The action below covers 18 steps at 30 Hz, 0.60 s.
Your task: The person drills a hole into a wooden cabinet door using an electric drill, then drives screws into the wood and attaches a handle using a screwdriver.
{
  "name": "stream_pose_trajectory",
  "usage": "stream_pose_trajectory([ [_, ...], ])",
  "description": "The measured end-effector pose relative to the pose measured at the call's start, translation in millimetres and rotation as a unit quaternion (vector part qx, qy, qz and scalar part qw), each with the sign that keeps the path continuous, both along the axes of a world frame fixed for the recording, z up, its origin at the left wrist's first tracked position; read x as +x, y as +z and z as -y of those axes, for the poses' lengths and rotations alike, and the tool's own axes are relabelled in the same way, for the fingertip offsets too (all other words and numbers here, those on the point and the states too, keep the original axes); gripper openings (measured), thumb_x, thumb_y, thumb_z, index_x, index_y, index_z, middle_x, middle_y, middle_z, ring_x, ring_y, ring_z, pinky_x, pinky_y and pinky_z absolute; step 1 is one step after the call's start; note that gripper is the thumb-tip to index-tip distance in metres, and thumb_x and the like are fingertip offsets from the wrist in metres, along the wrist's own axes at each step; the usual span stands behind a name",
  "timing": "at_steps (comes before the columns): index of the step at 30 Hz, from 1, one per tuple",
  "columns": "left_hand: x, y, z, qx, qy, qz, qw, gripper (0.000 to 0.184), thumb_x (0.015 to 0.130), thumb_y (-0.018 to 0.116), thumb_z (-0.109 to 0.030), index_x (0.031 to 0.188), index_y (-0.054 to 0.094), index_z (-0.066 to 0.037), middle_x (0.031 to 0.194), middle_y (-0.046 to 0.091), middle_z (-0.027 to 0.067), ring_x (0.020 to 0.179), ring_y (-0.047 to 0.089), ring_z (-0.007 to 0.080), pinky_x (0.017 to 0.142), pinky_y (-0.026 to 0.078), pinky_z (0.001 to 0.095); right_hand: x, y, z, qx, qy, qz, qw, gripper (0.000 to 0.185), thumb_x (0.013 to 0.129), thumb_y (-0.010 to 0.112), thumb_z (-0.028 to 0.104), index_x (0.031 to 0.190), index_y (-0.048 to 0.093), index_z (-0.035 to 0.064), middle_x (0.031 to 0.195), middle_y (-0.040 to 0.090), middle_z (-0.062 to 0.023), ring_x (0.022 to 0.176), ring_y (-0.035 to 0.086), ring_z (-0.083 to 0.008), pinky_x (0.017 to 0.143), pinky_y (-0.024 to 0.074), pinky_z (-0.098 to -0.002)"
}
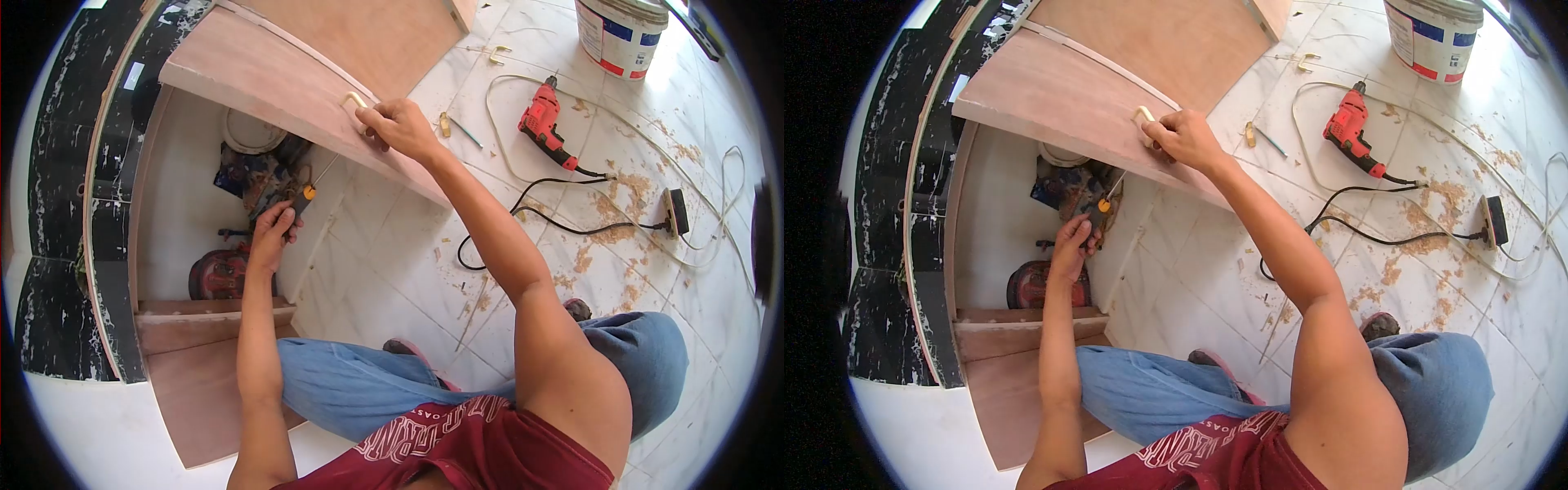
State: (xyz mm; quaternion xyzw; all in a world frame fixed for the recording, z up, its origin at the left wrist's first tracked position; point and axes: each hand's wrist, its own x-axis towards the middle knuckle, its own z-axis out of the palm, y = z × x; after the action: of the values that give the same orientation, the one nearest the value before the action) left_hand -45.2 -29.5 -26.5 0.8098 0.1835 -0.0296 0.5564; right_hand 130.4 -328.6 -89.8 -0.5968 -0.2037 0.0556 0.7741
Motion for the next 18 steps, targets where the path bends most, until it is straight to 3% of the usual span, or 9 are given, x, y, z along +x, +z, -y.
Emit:
stream_pose_trajectory([
  [2, 2, 2, 4, 0.002, 0.002, 0.004, 1.0, 0.041, 0.098, 0.067, -0.025, 0.129, 0.058, -0.002, 0.09, 0.065, 0.0048, 0.07, 0.053, 0.0089, 0.061, 0.042, 0.0243, 2, -5, -5, 0.028, 0.022, -0.057, 0.998, 0.046, 0.092, 0.069, 0.039, 0.076, 0.071, -0.0035, 0.061, 0.064, -0.0061, 0.055, 0.06, -0.0124, 0.054, 0.0489, -0.0289],
  [5, 3, 2, 16, 0.004, 0.017, 0.013, 1.0, 0.035, 0.098, 0.066, -0.024, 0.123, 0.063, -0.001, 0.086, 0.064, 0.0032, 0.067, 0.051, 0.0077, 0.06, 0.042, 0.0234, 7, -11, -4, -0.021, 0.001, -0.041, 0.999, 0.042, 0.088, 0.076, 0.04, 0.081, 0.072, -0.0019, 0.063, 0.062, -0.0035, 0.063, 0.062, -0.0118, 0.057, 0.0482, -0.0286],
  [8, 4, 3, 20, 0.005, 0.019, 0.014, 1.0, 0.036, 0.098, 0.066, -0.025, 0.124, 0.063, 0.0, 0.085, 0.064, 0.0033, 0.067, 0.051, 0.0075, 0.06, 0.042, 0.0234, 16, -27, -9, 0.03, -0.104, 0.094, 0.99, 0.033, 0.087, 0.079, 0.031, 0.094, 0.073, -0.0004, 0.083, 0.069, -0.0072, 0.074, 0.065, -0.013, 0.065, 0.0516, -0.0286],
  [11, 7, 6, 23, 0.01, 0.001, 0.016, 1.0, 0.037, 0.098, 0.067, -0.025, 0.124, 0.062, 0.0, 0.086, 0.063, 0.0034, 0.068, 0.051, 0.0074, 0.059, 0.042, 0.0235, 15, -29, -4, 0.137, -0.089, 0.169, 0.972, 0.026, 0.087, 0.079, 0.019, 0.107, 0.073, 0.0032, 0.108, 0.07, -0.0094, 0.081, 0.066, -0.0148, 0.075, 0.0535, -0.0284],
  [14, 7, 4, 25, 0.01, -0.001, 0.016, 1.0, 0.038, 0.098, 0.066, -0.025, 0.126, 0.062, 0.0, 0.087, 0.063, 0.0039, 0.067, 0.05, 0.0075, 0.059, 0.041, 0.0238, 31, -34, 5, 0.102, -0.005, 0.162, 0.981, 0.024, 0.092, 0.074, 0.019, 0.112, 0.073, 0.0058, 0.131, 0.063, -0.0078, 0.086, 0.066, -0.0157, 0.083, 0.0563, -0.0298],
  [18, 7, 3, 21, 0.004, -0.003, 0.02, 1.0, 0.038, 0.098, 0.066, -0.024, 0.127, 0.061, 0.0, 0.087, 0.063, 0.0044, 0.068, 0.05, 0.0076, 0.059, 0.041, 0.0239, 29, -27, 15, 0.027, 0.003, 0.129, 0.991, 0.024, 0.089, 0.077, 0.025, 0.103, 0.076, 0.0053, 0.11, 0.071, -0.0082, 0.082, 0.066, -0.0161, 0.078, 0.055, -0.0298],
])
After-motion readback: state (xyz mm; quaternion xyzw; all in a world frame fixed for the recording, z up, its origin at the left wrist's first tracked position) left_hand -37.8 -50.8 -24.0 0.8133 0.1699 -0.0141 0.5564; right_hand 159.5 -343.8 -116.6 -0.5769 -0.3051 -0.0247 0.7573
